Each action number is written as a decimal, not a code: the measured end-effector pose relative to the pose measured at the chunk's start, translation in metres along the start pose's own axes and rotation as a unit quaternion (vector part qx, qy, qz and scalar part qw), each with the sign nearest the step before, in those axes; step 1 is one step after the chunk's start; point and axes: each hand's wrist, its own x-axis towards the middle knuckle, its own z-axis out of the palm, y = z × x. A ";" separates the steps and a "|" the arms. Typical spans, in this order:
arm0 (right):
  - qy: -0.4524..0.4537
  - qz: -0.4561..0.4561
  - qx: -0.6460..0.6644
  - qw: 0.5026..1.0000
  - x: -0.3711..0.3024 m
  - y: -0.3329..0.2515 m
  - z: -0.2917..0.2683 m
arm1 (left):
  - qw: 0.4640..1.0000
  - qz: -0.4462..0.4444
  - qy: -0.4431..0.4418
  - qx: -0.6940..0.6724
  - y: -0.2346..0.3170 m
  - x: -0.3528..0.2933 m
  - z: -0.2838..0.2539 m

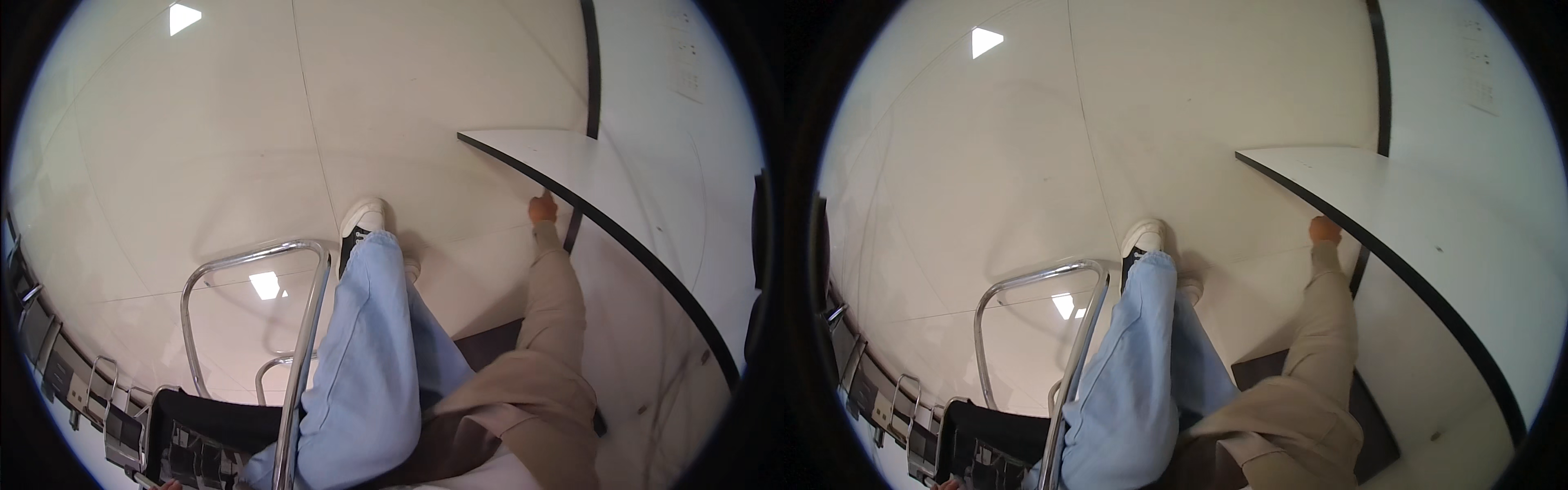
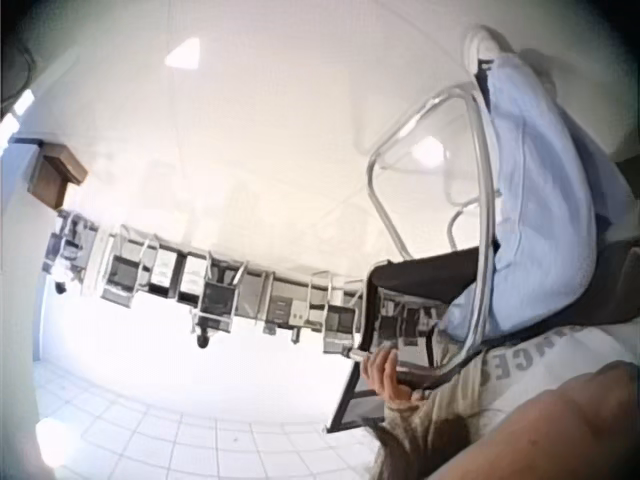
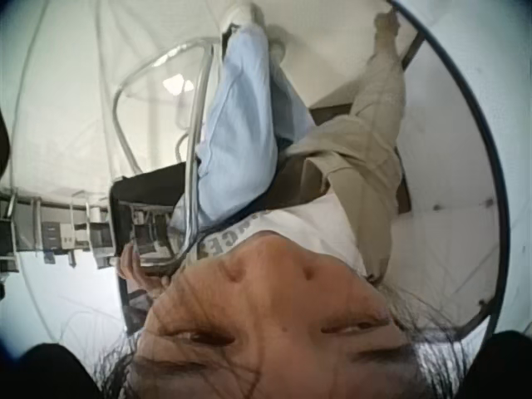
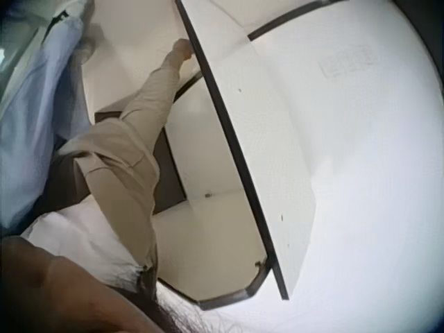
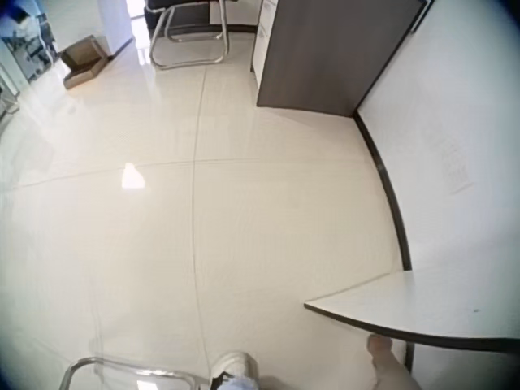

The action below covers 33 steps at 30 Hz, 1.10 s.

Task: The person uses a cordless electric screwdriver to fasten screws into the casing of a yellow electronic device. They systematically secure multiple screws on the side and back panels while holding the device steady with their other hand.

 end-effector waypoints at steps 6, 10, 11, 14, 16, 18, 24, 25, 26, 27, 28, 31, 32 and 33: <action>0.078 -0.123 -0.162 0.976 0.117 0.056 0.025 | 0.998 -0.051 -0.029 0.011 -0.002 0.009 0.006; 0.117 -0.126 -0.166 0.971 0.160 0.064 0.029 | 0.996 -0.069 -0.056 0.032 0.001 0.026 0.006; 0.127 -0.129 -0.167 0.969 0.167 0.063 0.032 | 0.994 -0.076 -0.062 0.038 0.003 0.027 0.006; 0.147 -0.128 -0.164 0.967 0.181 0.064 0.037 | 0.991 -0.094 -0.077 0.049 0.007 0.030 0.004; 0.155 -0.130 -0.163 0.966 0.188 0.062 0.040 | 0.990 -0.104 -0.085 0.054 0.010 0.032 0.002; 0.163 -0.132 -0.155 0.965 0.197 0.052 0.044 | 0.988 -0.114 -0.090 0.055 0.014 0.033 0.002; 0.179 -0.138 -0.154 0.962 0.195 0.054 0.053 | 0.985 -0.129 -0.094 0.058 0.019 0.031 0.003; 0.184 -0.141 -0.149 0.961 0.199 0.049 0.055 | 0.985 -0.132 -0.095 0.058 0.020 0.030 0.003; 0.185 -0.140 -0.153 0.961 0.196 0.053 0.054 | 0.985 -0.134 -0.094 0.057 0.021 0.030 0.002; 0.189 -0.142 -0.152 0.960 0.197 0.053 0.054 | 0.985 -0.136 -0.095 0.057 0.022 0.029 0.003; 0.191 -0.142 -0.153 0.959 0.196 0.053 0.055 | 0.984 -0.138 -0.097 0.058 0.023 0.028 0.003; 0.198 -0.144 -0.151 0.958 0.197 0.053 0.055 | 0.983 -0.143 -0.099 0.059 0.025 0.029 0.002; 0.200 -0.144 -0.149 0.958 0.198 0.053 0.055 | 0.983 -0.144 -0.101 0.059 0.026 0.030 0.002; 0.202 -0.146 -0.146 0.957 0.198 0.052 0.057 | 0.982 -0.145 -0.102 0.060 0.028 0.029 0.001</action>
